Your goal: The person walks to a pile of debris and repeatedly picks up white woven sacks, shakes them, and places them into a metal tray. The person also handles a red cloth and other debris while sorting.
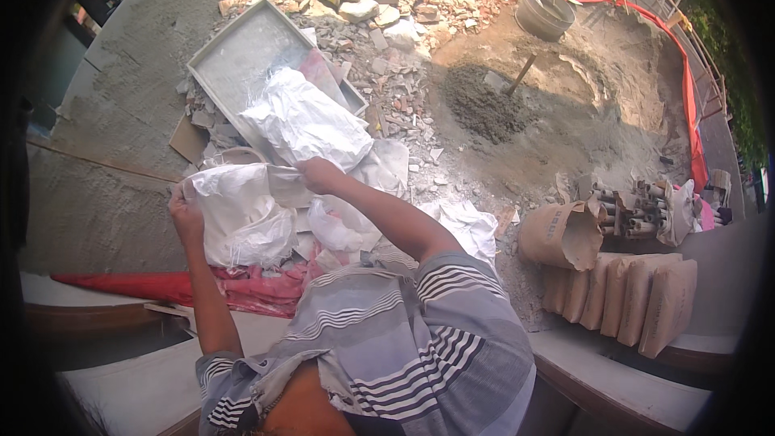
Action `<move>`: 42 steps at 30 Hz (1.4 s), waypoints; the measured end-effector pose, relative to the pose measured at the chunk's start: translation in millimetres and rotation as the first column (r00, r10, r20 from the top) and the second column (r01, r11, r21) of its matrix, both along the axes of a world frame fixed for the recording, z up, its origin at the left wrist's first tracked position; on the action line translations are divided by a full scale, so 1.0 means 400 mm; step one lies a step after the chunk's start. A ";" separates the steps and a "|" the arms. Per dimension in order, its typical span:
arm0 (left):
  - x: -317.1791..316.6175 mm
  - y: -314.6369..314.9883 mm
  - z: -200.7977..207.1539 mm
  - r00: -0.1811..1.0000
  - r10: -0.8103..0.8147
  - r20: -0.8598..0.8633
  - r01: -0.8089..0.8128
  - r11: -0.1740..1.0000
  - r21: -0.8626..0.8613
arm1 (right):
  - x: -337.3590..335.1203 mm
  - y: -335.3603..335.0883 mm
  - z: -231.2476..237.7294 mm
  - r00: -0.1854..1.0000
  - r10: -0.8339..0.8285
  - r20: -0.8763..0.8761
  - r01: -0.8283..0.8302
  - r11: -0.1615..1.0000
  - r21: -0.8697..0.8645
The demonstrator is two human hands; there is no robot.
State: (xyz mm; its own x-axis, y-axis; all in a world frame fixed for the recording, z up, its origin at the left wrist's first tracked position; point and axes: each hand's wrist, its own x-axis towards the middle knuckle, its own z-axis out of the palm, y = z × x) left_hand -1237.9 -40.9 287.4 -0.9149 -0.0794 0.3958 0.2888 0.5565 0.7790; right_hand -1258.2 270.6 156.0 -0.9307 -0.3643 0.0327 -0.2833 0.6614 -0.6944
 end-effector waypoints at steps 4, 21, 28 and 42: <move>0.047 -0.003 0.013 0.840 0.253 -0.480 -0.410 0.875 -0.258 | 0.000 -0.056 0.057 0.992 0.066 -0.106 -0.063 0.998 0.029; 0.080 0.121 -0.132 0.950 -0.313 -0.007 0.278 0.853 -0.441 | 0.031 -0.039 0.262 0.776 0.359 -0.518 -0.232 0.927 0.295; 0.099 0.139 -0.044 0.899 -0.435 0.059 0.418 0.807 -0.417 | 0.069 -0.077 0.252 0.883 0.411 -0.226 -0.381 0.909 0.167; 0.161 0.125 0.107 0.792 -0.598 0.123 0.588 0.693 -0.417 | 0.115 -0.051 0.389 0.757 0.592 -0.277 -0.577 0.804 0.142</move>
State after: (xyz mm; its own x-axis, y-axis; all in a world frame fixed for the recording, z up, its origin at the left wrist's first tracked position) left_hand -1173.4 8.9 330.4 -0.7059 0.6518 0.2773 0.6842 0.5261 0.5051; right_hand -1212.0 250.1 311.6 -0.4842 -0.8421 0.2373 -0.8092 0.3279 -0.4876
